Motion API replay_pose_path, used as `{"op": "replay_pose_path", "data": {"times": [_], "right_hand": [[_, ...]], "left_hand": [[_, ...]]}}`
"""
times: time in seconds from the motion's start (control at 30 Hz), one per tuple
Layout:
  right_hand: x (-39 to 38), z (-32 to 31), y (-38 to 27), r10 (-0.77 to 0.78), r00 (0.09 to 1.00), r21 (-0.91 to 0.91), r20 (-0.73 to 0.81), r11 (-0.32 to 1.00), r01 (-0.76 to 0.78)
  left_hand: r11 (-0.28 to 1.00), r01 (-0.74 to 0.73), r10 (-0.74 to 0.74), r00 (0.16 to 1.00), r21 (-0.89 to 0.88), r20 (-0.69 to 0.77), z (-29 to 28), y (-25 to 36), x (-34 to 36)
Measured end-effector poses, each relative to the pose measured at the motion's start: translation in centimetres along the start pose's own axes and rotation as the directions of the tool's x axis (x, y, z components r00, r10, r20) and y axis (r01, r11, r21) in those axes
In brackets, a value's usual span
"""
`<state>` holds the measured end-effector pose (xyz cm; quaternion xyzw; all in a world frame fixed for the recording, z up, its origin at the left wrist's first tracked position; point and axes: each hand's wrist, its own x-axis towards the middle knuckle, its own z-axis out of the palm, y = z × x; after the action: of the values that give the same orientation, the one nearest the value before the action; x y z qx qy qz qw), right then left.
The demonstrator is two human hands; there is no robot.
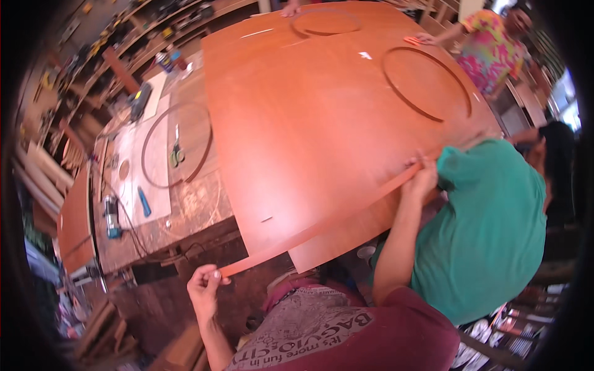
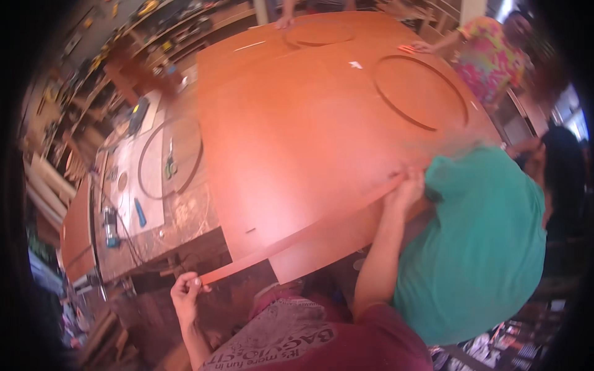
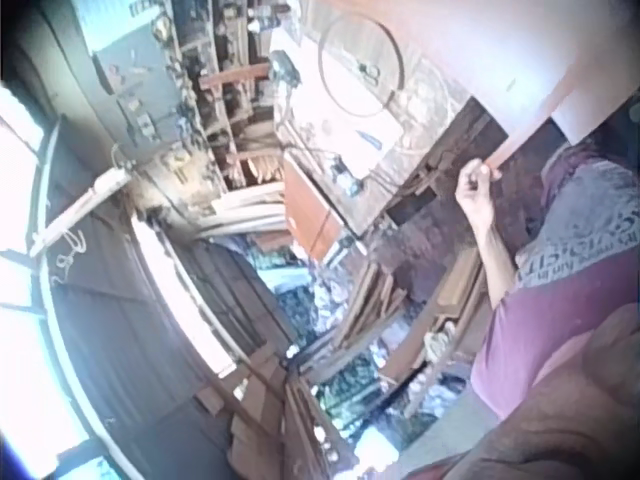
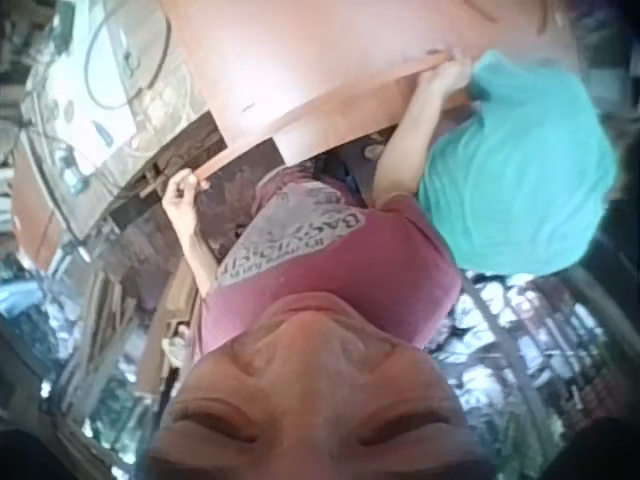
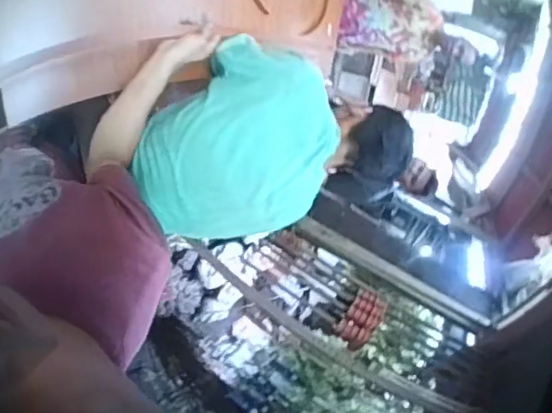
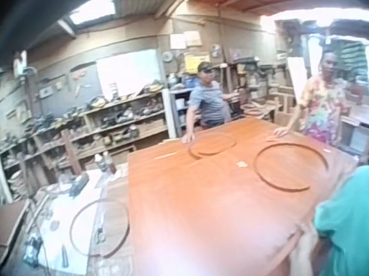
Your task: The person aligns an edge banding strip along the edge of a wooden board with another worker. The person then handles curved edge banding strips and assists in placing them onto circular sections of the wooden board.
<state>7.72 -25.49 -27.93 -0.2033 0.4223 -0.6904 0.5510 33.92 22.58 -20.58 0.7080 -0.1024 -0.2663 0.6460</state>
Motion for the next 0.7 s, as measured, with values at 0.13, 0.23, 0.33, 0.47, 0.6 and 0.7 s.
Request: {"op": "replay_pose_path", "data": {"times": [0.13,0.23,0.33,0.47,0.6,0.7], "right_hand": [[1.9,4.2,-3.7,-0.129,0.989,0.011,0.072,0.992,0.129],[3.5,6.7,-6.1,-0.217,0.969,0.029,0.121,0.976,0.215],[2.2,10.0,-7.2,-0.311,0.921,-0.025,0.237,0.945,0.325],[-2.9,14.5,-7.9,-0.343,0.769,-0.115,0.539,0.875,0.47],[-7.8,19.0,-6.0,-0.359,0.482,-0.253,0.799,0.527,0.811],[-13.4,22.6,-2.5,-0.21,0.261,-0.132,0.942,0.482,0.866]], "left_hand": [[0.99,0.063,-0.074,0.993,-0.124,-0.088,-1.3,-3.7,0.9],[0.969,0.11,-0.147,0.976,-0.224,-0.16,-3.7,-5.7,1.0],[0.948,0.126,-0.218,0.925,-0.291,-0.31,-7.5,-9.0,0.1],[0.933,0.177,-0.252,0.942,-0.315,-0.219,-8.5,-13.3,-0.5],[0.945,0.273,-0.297,0.947,-0.178,-0.121,-6.7,-13.5,-2.2],[0.967,0.255,-0.255,0.966,-0.014,-0.042,-7.2,-13.0,-3.0]]}}
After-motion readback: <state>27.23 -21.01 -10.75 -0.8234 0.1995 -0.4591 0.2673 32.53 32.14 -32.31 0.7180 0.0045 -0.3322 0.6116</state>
